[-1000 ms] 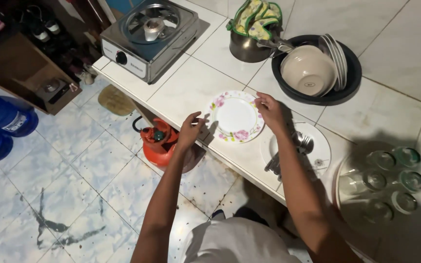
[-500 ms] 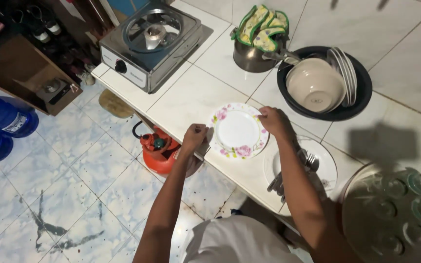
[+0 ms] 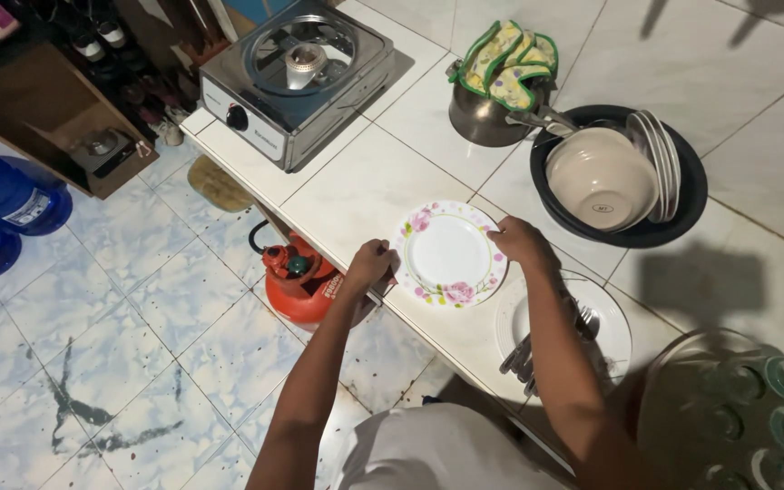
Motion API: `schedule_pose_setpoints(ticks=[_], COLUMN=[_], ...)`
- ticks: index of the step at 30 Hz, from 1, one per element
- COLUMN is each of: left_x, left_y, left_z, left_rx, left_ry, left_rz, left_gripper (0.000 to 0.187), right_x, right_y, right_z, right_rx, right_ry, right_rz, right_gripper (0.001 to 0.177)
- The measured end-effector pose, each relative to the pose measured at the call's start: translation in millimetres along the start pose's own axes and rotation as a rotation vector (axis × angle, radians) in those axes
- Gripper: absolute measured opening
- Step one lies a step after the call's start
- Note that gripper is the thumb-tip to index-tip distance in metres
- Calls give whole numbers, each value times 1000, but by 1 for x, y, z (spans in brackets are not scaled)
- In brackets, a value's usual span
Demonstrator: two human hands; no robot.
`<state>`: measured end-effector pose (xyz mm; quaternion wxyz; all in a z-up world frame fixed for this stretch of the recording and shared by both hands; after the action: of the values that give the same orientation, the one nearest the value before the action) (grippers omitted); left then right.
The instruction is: Setting a dining table by placing plates and cutlery on placemats
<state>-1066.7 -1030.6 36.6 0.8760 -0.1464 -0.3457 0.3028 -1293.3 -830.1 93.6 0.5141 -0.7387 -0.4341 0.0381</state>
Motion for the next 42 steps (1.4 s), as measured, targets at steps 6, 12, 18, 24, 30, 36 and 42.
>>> schedule_pose_setpoints(ticks=[6, 12, 18, 24, 30, 36, 42], left_x=[-29, -7, 19, 26, 90, 122, 196], left_y=[-8, -34, -63, -87, -114, -128, -118], left_z=[-18, -14, -29, -75, -93, -128, -159], left_rx=[28, 376, 426, 366, 561, 611, 735], left_ry=[29, 21, 34, 50, 3, -1, -86], left_rz=[23, 18, 87, 240, 291, 423, 550], left_gripper=[35, 28, 30, 30, 24, 27, 31], right_x=[14, 8, 35, 18, -2, -32, 0], right_y=[-6, 0, 14, 50, 85, 115, 131], right_z=[-19, -24, -61, -76, -101, -126, -170], right_rx=[-35, -45, -140, -131, -241, -198, -201], right_ry=[-21, -68, -130, -193, -311, -443, -562], right_rz=[83, 110, 197, 162, 127, 50, -76], right_gripper=[51, 56, 56, 57, 53, 51, 51])
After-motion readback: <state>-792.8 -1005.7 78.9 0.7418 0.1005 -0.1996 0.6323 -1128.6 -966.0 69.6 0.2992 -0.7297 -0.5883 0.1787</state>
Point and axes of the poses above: each hand's wrist, its own x-axis away from the middle knuckle, its own y-axis out of the palm, z = x × y, the point moved 6 cm from there along -x, towards the middle knuckle, and after that the axes turned 12 degrees about -y, right-handed, at the moved point
